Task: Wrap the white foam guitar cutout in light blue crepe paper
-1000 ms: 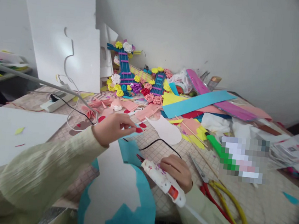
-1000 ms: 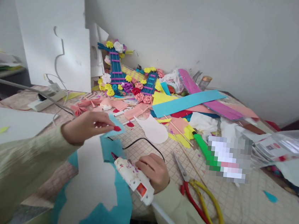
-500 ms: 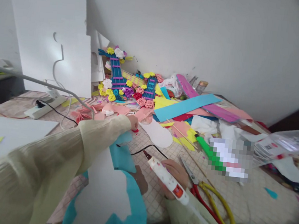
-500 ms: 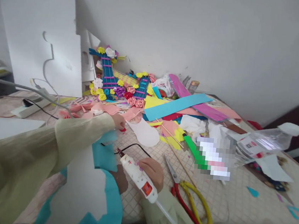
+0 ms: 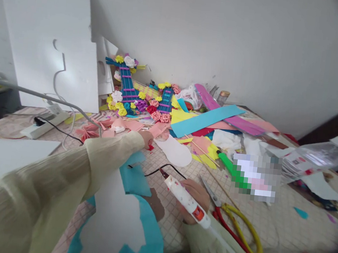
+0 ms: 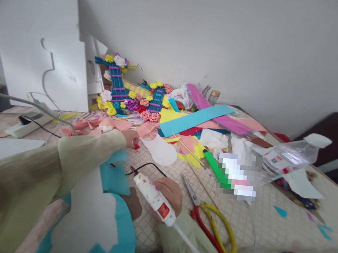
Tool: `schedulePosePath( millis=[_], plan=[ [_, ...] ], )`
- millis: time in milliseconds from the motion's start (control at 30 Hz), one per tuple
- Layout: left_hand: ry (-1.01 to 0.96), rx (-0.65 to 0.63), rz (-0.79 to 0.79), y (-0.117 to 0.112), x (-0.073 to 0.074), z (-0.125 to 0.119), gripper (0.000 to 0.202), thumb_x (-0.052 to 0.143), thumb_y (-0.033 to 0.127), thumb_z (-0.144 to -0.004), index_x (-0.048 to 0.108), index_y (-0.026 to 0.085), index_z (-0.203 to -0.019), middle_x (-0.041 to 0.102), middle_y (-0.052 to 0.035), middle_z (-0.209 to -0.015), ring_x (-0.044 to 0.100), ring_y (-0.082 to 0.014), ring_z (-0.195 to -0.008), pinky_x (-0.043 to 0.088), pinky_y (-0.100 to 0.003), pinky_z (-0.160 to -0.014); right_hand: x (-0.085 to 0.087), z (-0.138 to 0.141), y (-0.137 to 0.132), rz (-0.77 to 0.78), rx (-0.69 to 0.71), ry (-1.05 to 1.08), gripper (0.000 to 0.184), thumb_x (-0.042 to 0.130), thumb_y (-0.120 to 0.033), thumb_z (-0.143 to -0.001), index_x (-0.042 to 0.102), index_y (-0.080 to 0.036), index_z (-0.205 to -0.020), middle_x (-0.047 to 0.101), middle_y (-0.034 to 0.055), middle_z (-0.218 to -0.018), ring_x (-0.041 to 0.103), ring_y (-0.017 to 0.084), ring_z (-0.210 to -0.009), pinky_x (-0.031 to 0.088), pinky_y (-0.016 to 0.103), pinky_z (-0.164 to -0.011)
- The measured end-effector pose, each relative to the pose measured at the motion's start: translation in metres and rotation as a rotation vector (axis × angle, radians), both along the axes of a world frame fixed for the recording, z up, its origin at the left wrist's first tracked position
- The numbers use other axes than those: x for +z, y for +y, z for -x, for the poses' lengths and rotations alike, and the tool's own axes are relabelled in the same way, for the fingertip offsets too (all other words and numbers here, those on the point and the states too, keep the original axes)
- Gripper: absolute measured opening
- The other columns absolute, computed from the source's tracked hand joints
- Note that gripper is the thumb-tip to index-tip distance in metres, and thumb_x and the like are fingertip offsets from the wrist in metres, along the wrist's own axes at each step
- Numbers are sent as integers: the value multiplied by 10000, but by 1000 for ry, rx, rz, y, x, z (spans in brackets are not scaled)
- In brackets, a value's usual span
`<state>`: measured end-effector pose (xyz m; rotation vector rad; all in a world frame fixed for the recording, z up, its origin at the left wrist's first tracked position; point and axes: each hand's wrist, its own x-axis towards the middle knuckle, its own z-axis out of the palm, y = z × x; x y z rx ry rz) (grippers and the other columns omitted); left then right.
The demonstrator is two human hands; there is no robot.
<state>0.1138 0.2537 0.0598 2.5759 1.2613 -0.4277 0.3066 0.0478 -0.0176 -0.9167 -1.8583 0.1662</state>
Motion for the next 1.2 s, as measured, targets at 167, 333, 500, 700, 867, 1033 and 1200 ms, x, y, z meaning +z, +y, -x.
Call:
schedulePosePath(
  millis=[167, 333, 500, 700, 867, 1033, 1200],
  plan=[
    [-57, 15, 14, 1, -6, 1, 300, 516, 307, -834, 540, 158, -1094, 563, -81, -1113, 567, -205, -944, 485, -410, -786, 3, 4, -1, -136, -41, 149, 229, 533, -283, -713, 551, -244, -938, 648, 103, -761, 638, 295, -665, 529, 419, -555],
    [-156, 41, 34, 3, -1, 7, 345, 445, 367, -860, 568, 105, -1047, 573, -37, -1048, 575, -212, -915, 490, -360, -774, 3, 3, 1, -139, -30, 164, 197, 555, -273, -696, 561, -261, -892, 638, 78, -717, 636, 289, -624, 523, 404, -507],
    [-238, 88, 7, 15, 24, 20, 215, 638, 235, -721, 612, 140, -912, 666, -34, -858, 605, -148, -780, 464, -257, -697, 5, 5, 0, -143, -44, 191, 185, 549, -233, -692, 572, -252, -875, 638, 76, -702, 642, 292, -661, 530, 408, -542],
    [-253, 23, 75, 10, 16, 16, 255, 659, 176, -645, 648, 154, -898, 707, -18, -828, 623, -125, -747, 426, -183, -653, 6, 11, -1, -178, -99, 237, 196, 538, -225, -684, 593, -210, -871, 638, 77, -710, 631, 256, -630, 521, 387, -535],
    [-120, -65, 128, 8, -10, -1, 210, 630, 250, -741, 618, 134, -916, 661, -29, -851, 611, -150, -753, 480, -308, -701, 5, 8, 1, -201, -99, 214, 163, 567, -238, -669, 600, -206, -825, 646, 63, -715, 640, 236, -643, 521, 356, -535],
    [-21, -125, 111, 14, -17, -6, 262, 517, 308, -833, 568, 147, -1034, 586, -69, -1061, 576, -192, -912, 488, -393, -773, 7, 7, 1, -189, -97, 193, 136, 567, -235, -678, 600, -209, -808, 657, 53, -699, 650, 230, -635, 525, 345, -532],
    [-37, -120, 89, 9, -17, -7, 250, 516, 312, -834, 576, 139, -1004, 595, -62, -1029, 581, -187, -886, 491, -386, -755, 8, 7, 0, -199, -128, 199, 203, 586, -233, -664, 611, -204, -864, 686, 62, -744, 661, 244, -661, 536, 371, -579]
  ],
)
